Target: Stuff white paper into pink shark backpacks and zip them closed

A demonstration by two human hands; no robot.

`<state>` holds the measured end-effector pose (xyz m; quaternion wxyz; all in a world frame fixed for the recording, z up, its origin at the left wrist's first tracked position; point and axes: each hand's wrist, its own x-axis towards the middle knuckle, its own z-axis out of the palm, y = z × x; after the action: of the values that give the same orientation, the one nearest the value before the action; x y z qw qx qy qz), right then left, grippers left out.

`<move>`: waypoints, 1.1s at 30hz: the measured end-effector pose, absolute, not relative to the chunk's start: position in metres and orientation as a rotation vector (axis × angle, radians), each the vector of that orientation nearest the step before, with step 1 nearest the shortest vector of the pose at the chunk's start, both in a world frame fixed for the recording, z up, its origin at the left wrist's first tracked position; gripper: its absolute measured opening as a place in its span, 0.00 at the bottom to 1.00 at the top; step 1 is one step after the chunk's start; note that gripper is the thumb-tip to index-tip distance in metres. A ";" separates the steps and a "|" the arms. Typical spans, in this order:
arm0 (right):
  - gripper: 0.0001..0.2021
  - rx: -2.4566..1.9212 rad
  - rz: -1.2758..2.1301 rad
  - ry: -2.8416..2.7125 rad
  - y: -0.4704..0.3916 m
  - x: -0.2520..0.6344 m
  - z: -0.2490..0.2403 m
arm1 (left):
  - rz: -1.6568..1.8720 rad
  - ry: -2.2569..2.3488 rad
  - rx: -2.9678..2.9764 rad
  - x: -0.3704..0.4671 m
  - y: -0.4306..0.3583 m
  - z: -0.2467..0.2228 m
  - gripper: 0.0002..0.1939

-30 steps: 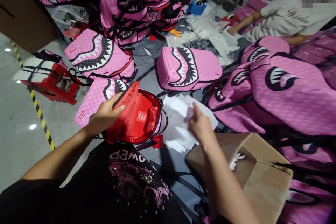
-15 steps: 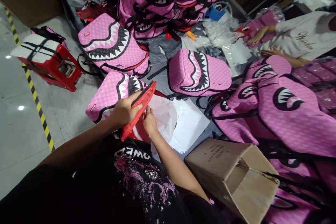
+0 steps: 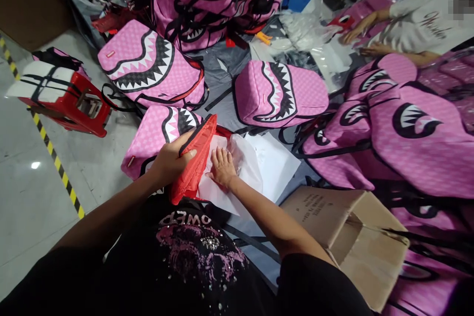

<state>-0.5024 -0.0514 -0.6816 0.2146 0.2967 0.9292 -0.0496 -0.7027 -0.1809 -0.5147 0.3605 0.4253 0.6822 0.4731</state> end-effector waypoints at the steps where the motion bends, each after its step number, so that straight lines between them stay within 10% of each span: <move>1: 0.51 0.816 -0.127 2.544 -0.048 -0.502 -0.681 | 1.207 1.770 1.105 -0.703 -0.180 -0.514 0.30; 19: 0.64 0.744 -0.081 2.373 -0.034 -0.526 -0.674 | 1.131 1.796 1.119 -0.708 -0.181 -0.521 0.29; 33: 0.51 0.633 -0.106 2.590 0.011 -0.547 -0.698 | 1.030 1.859 1.137 -0.707 -0.174 -0.521 0.29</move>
<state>-0.5468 0.0110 -0.6982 0.2344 0.2308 0.9436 -0.0385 -0.7068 -0.1742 -0.5206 0.3577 0.4407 0.7202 0.3989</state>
